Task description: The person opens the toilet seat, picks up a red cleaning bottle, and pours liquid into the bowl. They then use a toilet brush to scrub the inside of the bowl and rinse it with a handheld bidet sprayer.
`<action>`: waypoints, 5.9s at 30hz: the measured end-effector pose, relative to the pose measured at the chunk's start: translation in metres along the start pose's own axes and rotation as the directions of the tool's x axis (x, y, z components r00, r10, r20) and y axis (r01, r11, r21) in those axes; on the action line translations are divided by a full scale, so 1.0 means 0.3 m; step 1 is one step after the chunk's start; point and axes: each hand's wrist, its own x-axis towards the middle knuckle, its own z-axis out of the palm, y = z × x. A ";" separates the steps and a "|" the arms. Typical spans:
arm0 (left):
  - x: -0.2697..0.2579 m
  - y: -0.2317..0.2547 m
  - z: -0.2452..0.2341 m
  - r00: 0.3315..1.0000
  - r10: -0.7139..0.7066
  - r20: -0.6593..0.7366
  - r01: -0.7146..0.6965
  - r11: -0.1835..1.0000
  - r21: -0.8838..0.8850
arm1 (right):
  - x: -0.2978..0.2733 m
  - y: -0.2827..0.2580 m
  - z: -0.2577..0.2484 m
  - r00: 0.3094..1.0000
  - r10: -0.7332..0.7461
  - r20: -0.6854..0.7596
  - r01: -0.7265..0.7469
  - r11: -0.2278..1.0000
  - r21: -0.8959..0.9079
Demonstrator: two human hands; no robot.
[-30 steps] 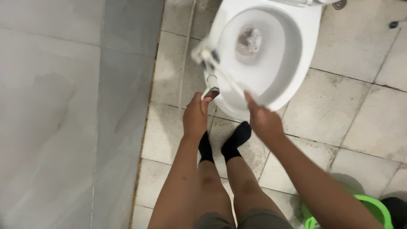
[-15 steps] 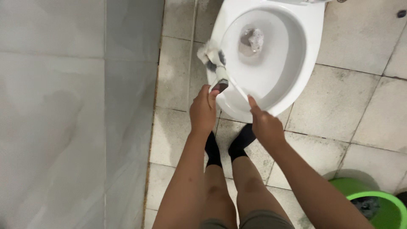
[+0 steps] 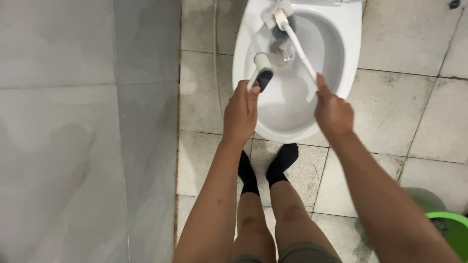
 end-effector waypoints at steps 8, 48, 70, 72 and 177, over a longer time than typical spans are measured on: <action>0.001 0.089 0.016 0.998 0.042 0.051 -0.040 0.999 -0.034 | 0.168 -0.055 -0.187 0.970 -0.196 0.146 0.241 0.861 -0.449; -0.013 0.328 0.352 0.915 0.374 0.151 -0.402 0.882 0.247 | -0.084 0.216 -0.202 0.939 0.343 0.015 -0.340 0.924 0.177; 0.012 0.364 0.401 0.874 0.436 0.215 -0.478 0.851 0.218 | -0.020 0.273 -0.197 0.931 0.361 0.052 -0.351 0.849 0.396; 0.012 0.363 0.399 0.866 0.462 0.189 -0.496 0.843 0.209 | -0.114 0.286 -0.192 0.927 0.371 0.050 -0.361 0.851 0.382; -0.350 -0.009 0.290 0.770 0.302 0.562 -0.542 0.774 0.326 | -0.767 0.065 0.229 0.835 0.545 -0.076 -0.263 0.518 0.814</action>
